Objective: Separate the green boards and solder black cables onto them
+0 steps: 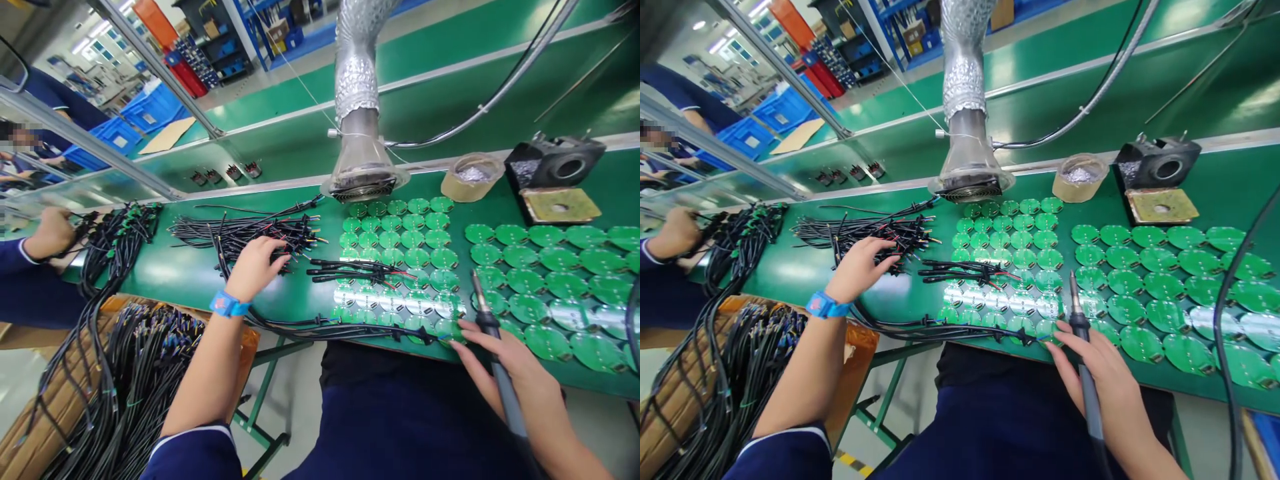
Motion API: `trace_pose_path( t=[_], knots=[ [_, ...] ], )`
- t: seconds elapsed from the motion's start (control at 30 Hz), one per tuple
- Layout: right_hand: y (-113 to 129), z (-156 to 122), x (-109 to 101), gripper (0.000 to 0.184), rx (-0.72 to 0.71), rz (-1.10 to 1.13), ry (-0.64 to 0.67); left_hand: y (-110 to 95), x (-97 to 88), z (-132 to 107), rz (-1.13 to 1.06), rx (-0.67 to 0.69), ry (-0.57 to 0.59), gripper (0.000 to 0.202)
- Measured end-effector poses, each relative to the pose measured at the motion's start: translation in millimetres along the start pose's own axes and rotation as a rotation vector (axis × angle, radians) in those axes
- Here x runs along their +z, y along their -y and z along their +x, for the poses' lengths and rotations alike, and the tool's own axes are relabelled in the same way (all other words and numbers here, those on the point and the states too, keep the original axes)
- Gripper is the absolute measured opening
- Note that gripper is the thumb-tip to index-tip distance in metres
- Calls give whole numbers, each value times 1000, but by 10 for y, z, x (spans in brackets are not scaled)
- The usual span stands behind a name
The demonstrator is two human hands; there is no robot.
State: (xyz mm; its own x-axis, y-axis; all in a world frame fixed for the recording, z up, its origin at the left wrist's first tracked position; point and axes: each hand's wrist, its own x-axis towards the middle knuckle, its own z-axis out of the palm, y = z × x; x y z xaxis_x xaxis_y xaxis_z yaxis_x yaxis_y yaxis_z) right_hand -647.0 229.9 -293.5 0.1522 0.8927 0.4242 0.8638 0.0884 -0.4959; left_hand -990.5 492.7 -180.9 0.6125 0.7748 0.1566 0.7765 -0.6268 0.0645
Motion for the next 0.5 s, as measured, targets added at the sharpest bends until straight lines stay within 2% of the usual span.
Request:
trace_pose_path(
  t=[0.07,0.13,0.27,0.37,0.5],
  knots=[
    [45,12,-16,28,12,-5,-25,312,55,-104,34,-33,128,36],
    [98,34,-38,27,21,12,-13,507,149,-177,22,-17,141,34],
    [181,80,-104,26,46,47,3,591,267,-247,-38,7,56,27],
    [189,107,-177,28,38,63,7,555,246,-255,-66,-25,-87,24],
    [140,167,-226,33,-20,74,57,424,122,-203,-81,-70,-417,18]
  ],
)
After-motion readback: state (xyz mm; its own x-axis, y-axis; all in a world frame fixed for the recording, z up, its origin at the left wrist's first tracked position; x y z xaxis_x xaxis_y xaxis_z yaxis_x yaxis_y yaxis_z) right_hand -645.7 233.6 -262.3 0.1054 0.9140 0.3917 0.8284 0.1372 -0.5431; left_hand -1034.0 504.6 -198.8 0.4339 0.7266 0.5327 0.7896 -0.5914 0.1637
